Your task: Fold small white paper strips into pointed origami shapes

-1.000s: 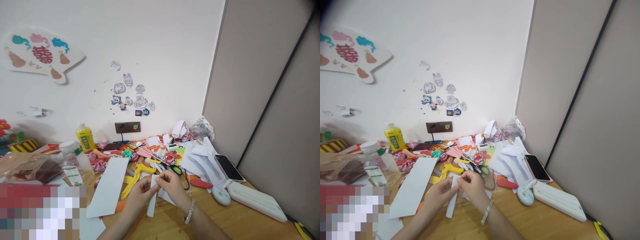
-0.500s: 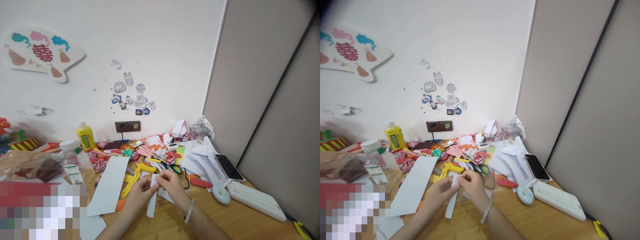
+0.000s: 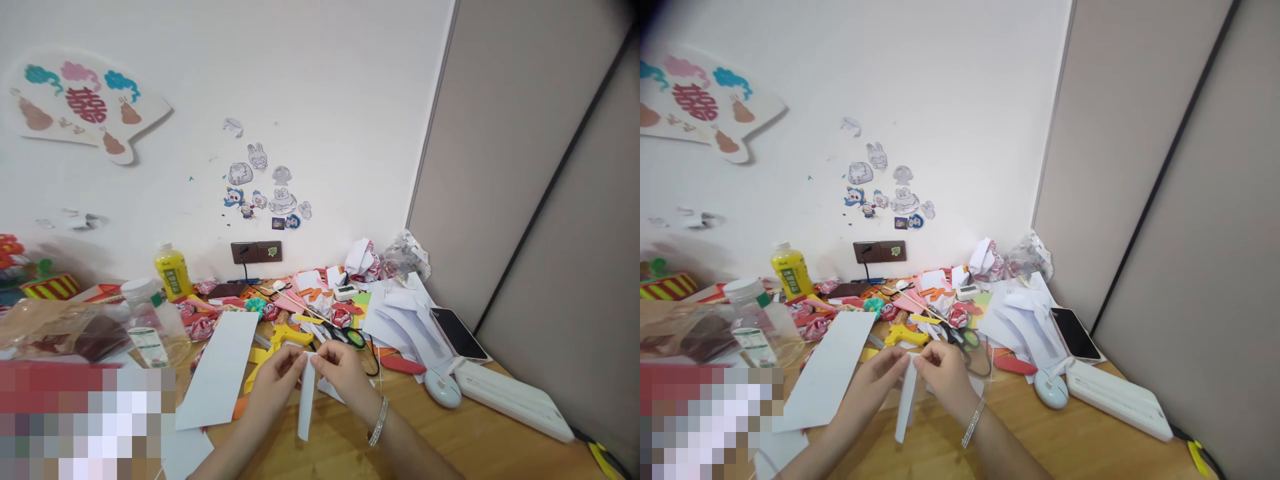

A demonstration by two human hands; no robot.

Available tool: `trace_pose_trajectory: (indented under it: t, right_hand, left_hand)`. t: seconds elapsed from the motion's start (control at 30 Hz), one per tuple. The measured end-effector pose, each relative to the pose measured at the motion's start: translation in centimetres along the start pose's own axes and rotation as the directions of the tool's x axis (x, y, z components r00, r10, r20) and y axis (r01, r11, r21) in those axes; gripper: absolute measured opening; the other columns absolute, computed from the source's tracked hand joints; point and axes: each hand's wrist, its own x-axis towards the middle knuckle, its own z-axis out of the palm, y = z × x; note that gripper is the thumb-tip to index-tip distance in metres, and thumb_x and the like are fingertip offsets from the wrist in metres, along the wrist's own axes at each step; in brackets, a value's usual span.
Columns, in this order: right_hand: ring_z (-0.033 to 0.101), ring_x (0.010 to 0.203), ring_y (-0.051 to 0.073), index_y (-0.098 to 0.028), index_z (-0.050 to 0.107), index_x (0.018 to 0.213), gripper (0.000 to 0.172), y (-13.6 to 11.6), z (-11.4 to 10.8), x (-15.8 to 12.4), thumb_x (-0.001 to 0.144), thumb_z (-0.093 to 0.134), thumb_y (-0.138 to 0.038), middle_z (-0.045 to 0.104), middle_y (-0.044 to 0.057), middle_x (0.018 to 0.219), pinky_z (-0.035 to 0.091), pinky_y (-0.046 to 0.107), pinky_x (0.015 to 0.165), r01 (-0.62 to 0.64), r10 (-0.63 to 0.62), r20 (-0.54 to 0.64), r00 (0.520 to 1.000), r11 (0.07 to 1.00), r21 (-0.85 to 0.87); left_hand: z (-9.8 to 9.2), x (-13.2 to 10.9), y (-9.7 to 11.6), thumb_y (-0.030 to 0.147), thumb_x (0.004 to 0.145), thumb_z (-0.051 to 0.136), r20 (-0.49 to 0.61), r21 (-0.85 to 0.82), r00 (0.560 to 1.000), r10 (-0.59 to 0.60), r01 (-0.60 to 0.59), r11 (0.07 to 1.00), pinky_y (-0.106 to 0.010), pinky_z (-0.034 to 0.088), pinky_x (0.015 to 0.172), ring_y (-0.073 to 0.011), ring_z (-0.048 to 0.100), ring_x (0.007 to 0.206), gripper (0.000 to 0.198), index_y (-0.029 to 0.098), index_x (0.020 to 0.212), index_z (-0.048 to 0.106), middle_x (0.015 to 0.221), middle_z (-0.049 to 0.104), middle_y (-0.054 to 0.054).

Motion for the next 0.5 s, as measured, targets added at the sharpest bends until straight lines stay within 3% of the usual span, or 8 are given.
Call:
trace_pose_trajectory:
  t: [0.2,0.37,0.5]
  right_hand:
    - [0.04,0.045,0.009,-0.017,0.047,0.055,0.019,-0.19,0.1,-0.13,0.07,0.055,-0.026,0.044,-0.005,0.047,0.029,0.019,0.043,0.002,-0.002,0.025,1.0,1.0,-0.005]
    - [0.041,0.048,0.009,-0.016,0.048,0.057,0.02,0.02,-0.01,-0.03,0.07,0.056,-0.028,0.044,-0.005,0.05,0.032,0.02,0.046,-0.005,0.005,0.007,1.0,1.0,0.025]
    - [0.042,0.048,0.009,-0.016,0.049,0.058,0.021,0.18,-0.01,0.0,0.071,0.056,-0.031,0.046,-0.004,0.05,0.033,0.02,0.046,-0.017,0.016,0.014,1.0,0.998,0.067]
  left_hand:
    - [-0.13,-0.05,-0.01,0.045,0.07,0.053,-0.052,0.118,0.997,0.058,-0.052,0.992,-0.024,0.044,0.052,-0.0139,0.051,0.054,0.029,0.017,0.062,0.054,0.056,0.052,0.003]
    - [0.01,0.18,-0.28,0.047,0.071,0.05,0.025,0.082,0.999,0.023,-0.025,0.996,-0.025,0.044,0.055,-0.0151,0.052,0.059,0.031,0.017,0.064,0.054,0.06,0.053,0.002]
    - [0.03,0.2,-0.58,0.046,0.072,0.049,-0.023,0.175,0.999,0.047,-0.042,0.984,-0.023,0.039,0.052,-0.0128,0.046,0.054,0.032,0.018,0.057,0.049,0.054,0.048,0.004]
